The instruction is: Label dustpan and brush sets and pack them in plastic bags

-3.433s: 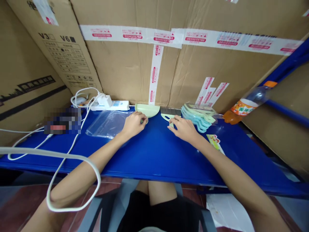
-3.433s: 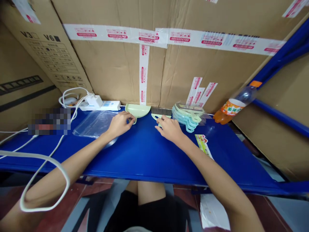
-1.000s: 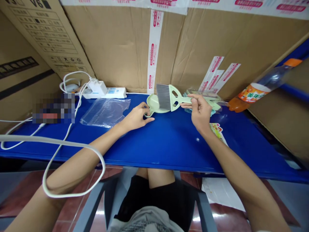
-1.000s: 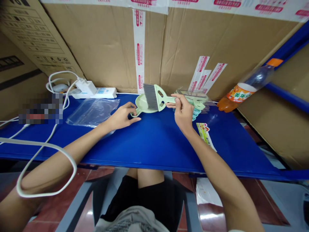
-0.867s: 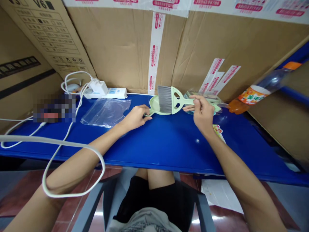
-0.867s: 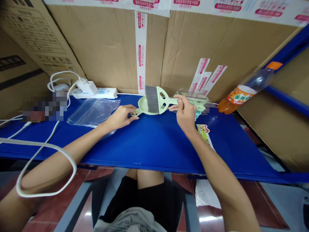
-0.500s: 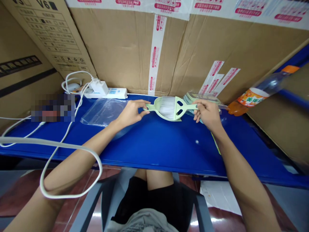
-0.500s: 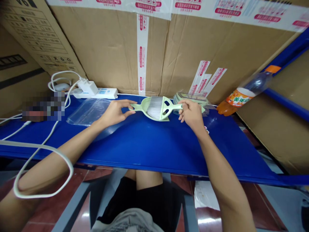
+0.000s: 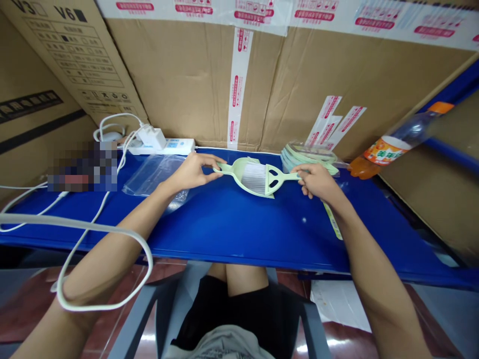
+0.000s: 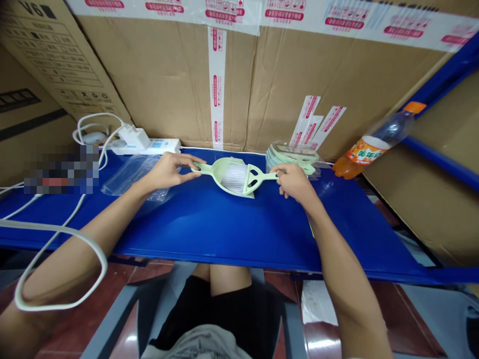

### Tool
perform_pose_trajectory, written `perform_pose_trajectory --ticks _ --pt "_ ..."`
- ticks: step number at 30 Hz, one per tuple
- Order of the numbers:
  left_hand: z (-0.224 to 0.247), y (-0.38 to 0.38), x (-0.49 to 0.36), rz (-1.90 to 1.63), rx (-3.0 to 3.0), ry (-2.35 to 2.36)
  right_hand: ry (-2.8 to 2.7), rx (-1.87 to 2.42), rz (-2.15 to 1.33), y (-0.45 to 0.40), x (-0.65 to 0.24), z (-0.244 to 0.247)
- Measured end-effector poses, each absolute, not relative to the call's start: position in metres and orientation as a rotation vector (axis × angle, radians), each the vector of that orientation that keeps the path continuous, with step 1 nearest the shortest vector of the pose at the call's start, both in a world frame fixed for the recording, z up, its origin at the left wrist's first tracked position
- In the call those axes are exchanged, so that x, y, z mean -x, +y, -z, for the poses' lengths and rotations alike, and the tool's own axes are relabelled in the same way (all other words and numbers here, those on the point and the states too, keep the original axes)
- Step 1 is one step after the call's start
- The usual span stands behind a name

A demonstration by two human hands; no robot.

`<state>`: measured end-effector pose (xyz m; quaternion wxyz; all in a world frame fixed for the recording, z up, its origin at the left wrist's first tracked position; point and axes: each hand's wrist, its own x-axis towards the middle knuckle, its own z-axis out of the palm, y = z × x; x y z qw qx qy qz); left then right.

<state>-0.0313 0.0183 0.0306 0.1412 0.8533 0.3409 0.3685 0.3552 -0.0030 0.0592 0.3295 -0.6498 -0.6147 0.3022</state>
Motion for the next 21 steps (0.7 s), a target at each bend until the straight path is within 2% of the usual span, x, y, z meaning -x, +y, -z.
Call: perform_pose_trajectory --ticks 16,21 --pt "-0.024 0.033 0.046 -0.979 -2.544 0.92 -1.446 1.766 -1.057 -0.022 -0.345 -0.079" --pt "-0.031 0.029 0.048 -0.885 -2.492 0.885 -1.352 1.593 -1.094 -0.02 -0.345 -0.077"
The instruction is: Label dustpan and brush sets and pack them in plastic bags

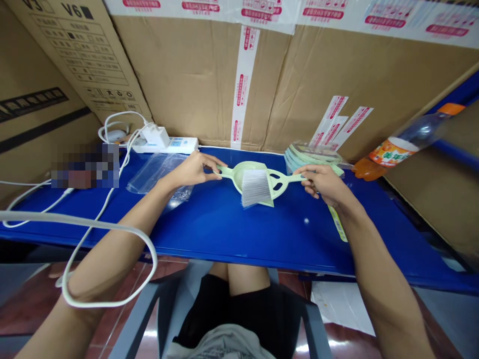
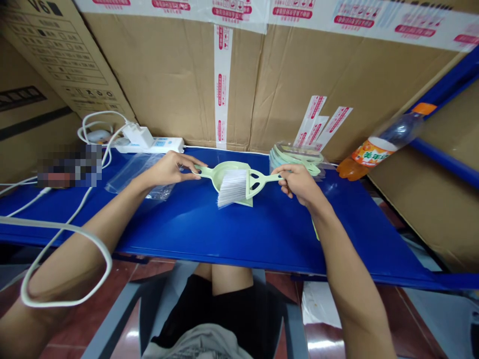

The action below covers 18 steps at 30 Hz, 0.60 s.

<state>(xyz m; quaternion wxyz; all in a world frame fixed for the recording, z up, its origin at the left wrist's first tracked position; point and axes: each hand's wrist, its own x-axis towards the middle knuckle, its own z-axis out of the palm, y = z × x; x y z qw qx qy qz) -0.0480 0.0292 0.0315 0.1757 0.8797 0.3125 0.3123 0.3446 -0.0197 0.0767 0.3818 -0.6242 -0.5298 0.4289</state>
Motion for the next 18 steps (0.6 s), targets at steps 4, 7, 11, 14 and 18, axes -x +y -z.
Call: perform_pose_trajectory --ticks 4,7,11,14,18 --pt "-0.03 0.029 0.047 -0.859 -2.448 0.886 -1.337 1.302 -0.886 -0.013 -0.355 -0.076" --pt "-0.027 0.029 0.043 -0.873 -2.445 0.859 -1.307 1.046 -0.558 -0.01 -0.359 -0.074" --pt "-0.024 0.024 0.032 -0.901 -2.439 0.859 -1.304 0.929 -0.152 -0.017 -0.354 -0.07" --pt "-0.025 0.016 0.022 -0.919 -2.365 0.854 -1.318 0.988 0.083 -0.022 -0.35 -0.068" --pt "-0.028 0.005 0.01 -0.915 -2.328 0.815 -1.267 1.027 -0.127 -0.015 -0.354 -0.069"
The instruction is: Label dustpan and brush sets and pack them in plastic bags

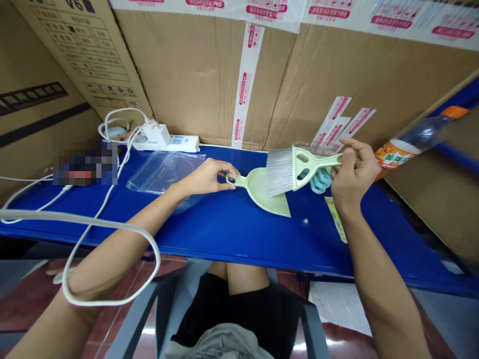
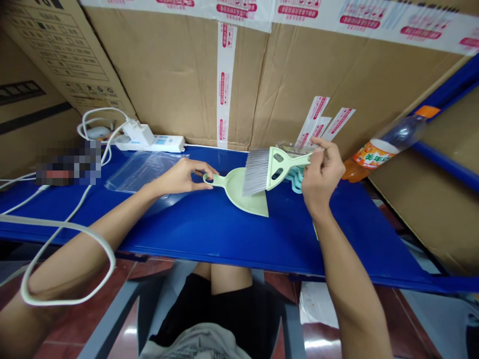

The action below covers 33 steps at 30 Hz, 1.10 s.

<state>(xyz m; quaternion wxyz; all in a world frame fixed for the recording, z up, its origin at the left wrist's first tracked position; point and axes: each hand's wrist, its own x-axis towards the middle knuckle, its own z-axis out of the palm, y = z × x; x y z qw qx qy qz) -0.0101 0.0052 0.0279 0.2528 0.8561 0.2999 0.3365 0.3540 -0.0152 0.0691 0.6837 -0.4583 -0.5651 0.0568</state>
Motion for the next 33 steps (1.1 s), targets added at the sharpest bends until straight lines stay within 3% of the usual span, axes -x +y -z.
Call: perform_pose_trajectory --ticks 7,15,26,33 --pt "-0.03 0.004 0.01 -0.911 -2.376 0.806 -1.219 1.366 -0.867 -0.002 -0.367 -0.073" --pt "-0.027 0.009 0.014 -0.854 -2.433 0.831 -1.511 1.482 -0.841 -0.008 -0.365 -0.069" --pt "-0.025 0.01 0.014 -0.786 -2.483 0.856 -1.477 0.973 -1.22 -0.017 -0.33 -0.056" --pt "-0.02 0.013 0.015 -0.781 -2.482 0.85 -1.772 0.851 -1.358 -0.014 -0.332 -0.04"
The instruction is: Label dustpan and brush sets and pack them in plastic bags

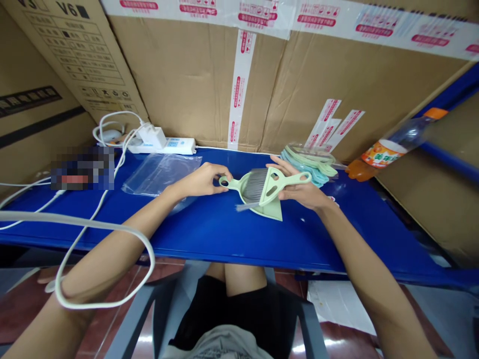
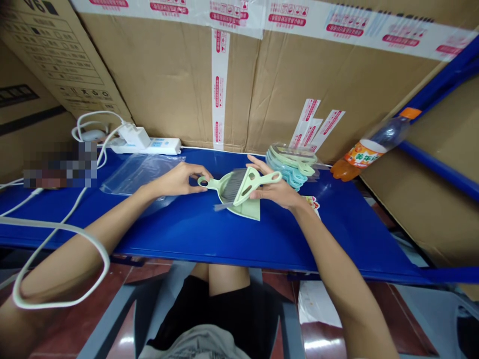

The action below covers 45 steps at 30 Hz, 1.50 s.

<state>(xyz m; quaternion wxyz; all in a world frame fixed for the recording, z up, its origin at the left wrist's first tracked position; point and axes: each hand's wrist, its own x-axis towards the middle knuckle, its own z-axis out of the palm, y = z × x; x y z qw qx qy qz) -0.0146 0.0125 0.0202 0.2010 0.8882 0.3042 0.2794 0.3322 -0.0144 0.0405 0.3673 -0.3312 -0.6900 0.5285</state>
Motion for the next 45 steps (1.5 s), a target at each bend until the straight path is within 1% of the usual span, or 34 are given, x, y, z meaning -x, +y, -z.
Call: perform_pose_trajectory --ticks 7,12,18,21,23,26,28,30,34,38,42,45 --pt "-0.018 0.014 0.015 -0.802 -2.483 0.828 -1.682 0.896 -1.337 -0.014 -0.317 -0.029" --pt "-0.019 0.013 0.014 -0.797 -2.487 0.824 -1.65 0.94 -1.22 -0.015 -0.313 -0.031" --pt "-0.021 0.015 0.016 -0.728 -2.539 0.866 -1.641 0.902 -0.784 -0.017 -0.333 -0.053" --pt "-0.021 0.014 0.016 -0.716 -2.529 0.86 -1.6 0.933 -0.693 -0.015 -0.339 -0.055" --pt "-0.021 0.013 0.015 -0.811 -2.482 0.842 -1.634 0.85 -0.636 -0.015 -0.338 -0.052" --pt "-0.021 0.01 0.013 -1.014 -2.377 0.806 -1.806 0.739 -0.45 -0.019 -0.331 -0.047" --pt "-0.023 0.009 0.012 -1.084 -2.29 0.773 -1.957 0.743 -0.289 -0.024 -0.326 -0.047" --pt "-0.025 0.006 0.01 -1.094 -2.17 0.714 -2.093 0.776 -0.148 -0.029 -0.32 -0.049" --pt "-0.03 -0.002 0.002 -1.007 -1.888 0.536 -2.251 0.881 0.044 -0.034 -0.311 -0.053" --pt "-0.034 -0.013 -0.008 -1.019 -1.699 0.468 -2.341 0.967 0.123 -0.038 -0.299 -0.048" --pt "-0.034 -0.018 -0.012 -1.022 -1.705 0.569 -2.364 0.965 0.145 -0.041 -0.286 -0.039" --pt "-0.033 -0.015 -0.012 -1.099 -1.68 0.657 -2.377 0.976 0.114 -0.041 -0.286 -0.037"
